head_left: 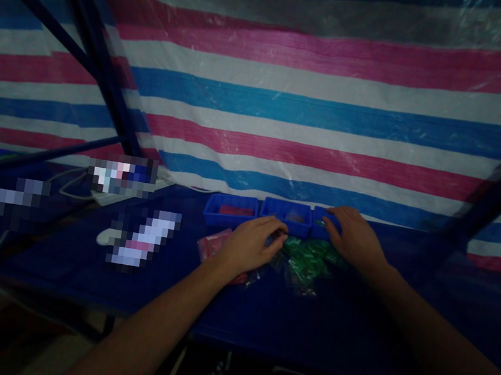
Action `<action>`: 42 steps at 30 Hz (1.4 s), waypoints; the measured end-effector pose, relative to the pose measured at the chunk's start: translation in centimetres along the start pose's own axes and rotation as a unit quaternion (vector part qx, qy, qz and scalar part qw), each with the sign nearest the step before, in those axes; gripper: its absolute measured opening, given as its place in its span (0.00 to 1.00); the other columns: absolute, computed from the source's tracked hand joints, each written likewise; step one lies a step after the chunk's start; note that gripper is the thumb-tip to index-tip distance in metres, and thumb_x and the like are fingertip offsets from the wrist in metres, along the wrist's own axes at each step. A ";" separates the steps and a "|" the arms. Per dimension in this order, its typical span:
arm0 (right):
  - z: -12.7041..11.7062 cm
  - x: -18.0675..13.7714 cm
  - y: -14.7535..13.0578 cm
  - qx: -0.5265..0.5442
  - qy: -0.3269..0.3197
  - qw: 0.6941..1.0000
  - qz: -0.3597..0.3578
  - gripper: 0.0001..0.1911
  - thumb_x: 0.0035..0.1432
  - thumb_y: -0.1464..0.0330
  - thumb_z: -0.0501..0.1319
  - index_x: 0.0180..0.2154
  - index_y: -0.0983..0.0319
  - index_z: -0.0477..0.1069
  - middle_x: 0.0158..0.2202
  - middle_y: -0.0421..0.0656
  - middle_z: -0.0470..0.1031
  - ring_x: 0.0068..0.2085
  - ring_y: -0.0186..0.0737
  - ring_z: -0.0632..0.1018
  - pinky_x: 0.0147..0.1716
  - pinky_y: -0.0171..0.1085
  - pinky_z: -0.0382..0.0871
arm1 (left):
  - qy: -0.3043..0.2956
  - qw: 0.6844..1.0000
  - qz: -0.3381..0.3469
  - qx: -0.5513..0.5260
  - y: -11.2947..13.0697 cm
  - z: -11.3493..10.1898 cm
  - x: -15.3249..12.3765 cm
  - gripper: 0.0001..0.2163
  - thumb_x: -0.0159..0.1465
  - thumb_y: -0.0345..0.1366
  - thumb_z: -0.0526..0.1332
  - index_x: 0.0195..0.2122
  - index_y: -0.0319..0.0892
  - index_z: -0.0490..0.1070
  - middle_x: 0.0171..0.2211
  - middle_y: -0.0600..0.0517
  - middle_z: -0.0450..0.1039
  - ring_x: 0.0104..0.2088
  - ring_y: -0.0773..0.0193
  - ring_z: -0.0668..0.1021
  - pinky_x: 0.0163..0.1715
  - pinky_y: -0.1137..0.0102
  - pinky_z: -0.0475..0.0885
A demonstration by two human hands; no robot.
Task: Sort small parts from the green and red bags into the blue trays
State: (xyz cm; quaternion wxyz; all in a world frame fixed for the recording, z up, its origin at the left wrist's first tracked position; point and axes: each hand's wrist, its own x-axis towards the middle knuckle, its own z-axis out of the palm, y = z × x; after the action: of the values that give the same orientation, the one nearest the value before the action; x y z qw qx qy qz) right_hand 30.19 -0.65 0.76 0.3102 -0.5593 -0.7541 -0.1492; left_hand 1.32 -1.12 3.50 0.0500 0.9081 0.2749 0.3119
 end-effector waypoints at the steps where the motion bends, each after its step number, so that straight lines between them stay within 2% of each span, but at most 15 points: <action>1: -0.1 -0.1 -0.5 0.011 -0.017 1.000 0.004 0.16 0.68 0.61 0.56 0.51 0.61 0.74 0.48 0.52 0.79 0.50 0.55 0.78 0.53 0.51 0.71 | -0.012 1.000 0.005 0.006 -0.2 0.1 0.0 0.11 0.72 0.39 0.57 0.49 0.42 0.74 0.45 0.47 0.78 0.48 0.57 0.79 0.51 0.60 0.74; 5: -0.2 -0.7 -1.8 0.072 -0.076 0.995 -0.001 0.13 0.67 0.61 0.58 0.48 0.58 0.75 0.45 0.48 0.80 0.45 0.50 0.80 0.49 0.47 0.73 | -0.064 0.998 0.021 0.020 -0.4 0.4 -0.3 0.21 0.71 0.48 0.58 0.61 0.44 0.69 0.56 0.44 0.74 0.57 0.54 0.75 0.59 0.57 0.70; 9: -0.4 -0.9 -2.7 0.109 -0.066 0.992 -0.005 0.13 0.69 0.62 0.56 0.48 0.58 0.75 0.46 0.48 0.79 0.47 0.50 0.79 0.51 0.50 0.73 | -0.106 0.994 0.025 0.026 -0.4 0.6 -0.5 0.24 0.68 0.51 0.60 0.61 0.45 0.70 0.55 0.45 0.74 0.56 0.53 0.75 0.57 0.58 0.70; 13: -1.4 -0.8 -4.1 0.119 -0.033 0.992 -0.039 0.14 0.67 0.60 0.58 0.50 0.58 0.75 0.47 0.49 0.79 0.51 0.54 0.77 0.54 0.53 0.70 | -0.119 0.992 0.025 0.028 -0.8 0.8 -0.5 0.18 0.68 0.44 0.63 0.57 0.45 0.73 0.51 0.46 0.76 0.51 0.56 0.78 0.53 0.62 0.73; 18: -2.7 -0.8 -5.7 0.151 -0.103 0.974 -0.136 0.19 0.61 0.55 0.65 0.51 0.55 0.75 0.45 0.46 0.80 0.50 0.55 0.75 0.53 0.54 0.70 | -0.109 0.993 0.023 0.038 -1.2 0.8 -0.3 0.11 0.68 0.34 0.61 0.50 0.44 0.77 0.46 0.47 0.78 0.46 0.58 0.80 0.49 0.63 0.74; 25: -1.9 -1.4 -6.4 0.194 -0.162 0.959 -0.125 0.15 0.65 0.60 0.63 0.51 0.55 0.75 0.46 0.46 0.80 0.49 0.50 0.77 0.51 0.50 0.71 | -0.099 0.993 0.020 0.062 -1.4 0.9 -0.2 0.11 0.69 0.32 0.59 0.51 0.45 0.76 0.44 0.48 0.80 0.46 0.56 0.81 0.47 0.62 0.74; 29: -1.8 -1.6 -6.6 0.227 -0.172 0.946 -0.152 0.21 0.59 0.57 0.69 0.52 0.55 0.75 0.49 0.46 0.80 0.50 0.49 0.77 0.53 0.49 0.70 | -0.085 0.995 0.006 0.060 -1.3 1.1 -0.2 0.11 0.69 0.32 0.59 0.51 0.45 0.75 0.45 0.49 0.80 0.46 0.56 0.80 0.47 0.61 0.74; 31: -1.8 -1.5 -6.5 0.236 -0.170 0.944 -0.156 0.18 0.60 0.59 0.68 0.51 0.55 0.76 0.48 0.45 0.80 0.50 0.49 0.78 0.52 0.49 0.71 | -0.077 0.995 0.001 0.055 -1.2 1.2 -0.2 0.11 0.68 0.32 0.59 0.50 0.44 0.75 0.44 0.48 0.79 0.46 0.56 0.80 0.47 0.62 0.74; 34: -1.6 -1.4 -6.3 0.234 -0.165 0.945 -0.155 0.09 0.67 0.64 0.61 0.45 0.55 0.78 0.43 0.44 0.81 0.46 0.46 0.79 0.49 0.48 0.72 | -0.069 0.997 0.007 0.046 -1.0 1.1 -0.2 0.10 0.69 0.33 0.59 0.49 0.43 0.75 0.44 0.47 0.78 0.47 0.57 0.79 0.49 0.61 0.74; 37: -1.6 -1.3 -6.2 0.234 -0.144 0.950 -0.147 0.09 0.68 0.64 0.59 0.42 0.54 0.79 0.41 0.43 0.82 0.45 0.46 0.79 0.49 0.48 0.72 | -0.060 0.998 0.014 0.033 -0.6 0.7 -0.1 0.10 0.71 0.37 0.58 0.50 0.42 0.75 0.45 0.46 0.77 0.49 0.56 0.78 0.52 0.60 0.73; 40: -1.8 -1.3 -6.5 0.267 -0.070 0.958 -0.081 0.08 0.68 0.63 0.60 0.41 0.55 0.78 0.42 0.43 0.82 0.45 0.46 0.79 0.50 0.48 0.72 | -0.062 0.998 0.029 0.010 0.3 0.2 -0.1 0.14 0.70 0.42 0.60 0.52 0.42 0.73 0.49 0.45 0.77 0.52 0.54 0.77 0.55 0.58 0.71; 42: -1.8 -1.4 -7.0 0.313 -0.021 0.949 -0.022 0.08 0.67 0.63 0.60 0.40 0.55 0.78 0.41 0.43 0.82 0.44 0.45 0.80 0.48 0.46 0.73 | -0.067 0.997 0.042 -0.006 0.8 -0.1 0.0 0.17 0.69 0.46 0.61 0.54 0.42 0.72 0.51 0.46 0.76 0.53 0.54 0.76 0.57 0.57 0.70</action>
State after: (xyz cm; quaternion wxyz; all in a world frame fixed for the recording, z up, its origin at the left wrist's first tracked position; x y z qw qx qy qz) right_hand 24.45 -5.05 2.10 0.4506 -0.4205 -0.7813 0.0990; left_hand 1.65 -1.80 3.78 0.0607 0.9374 0.2311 0.2534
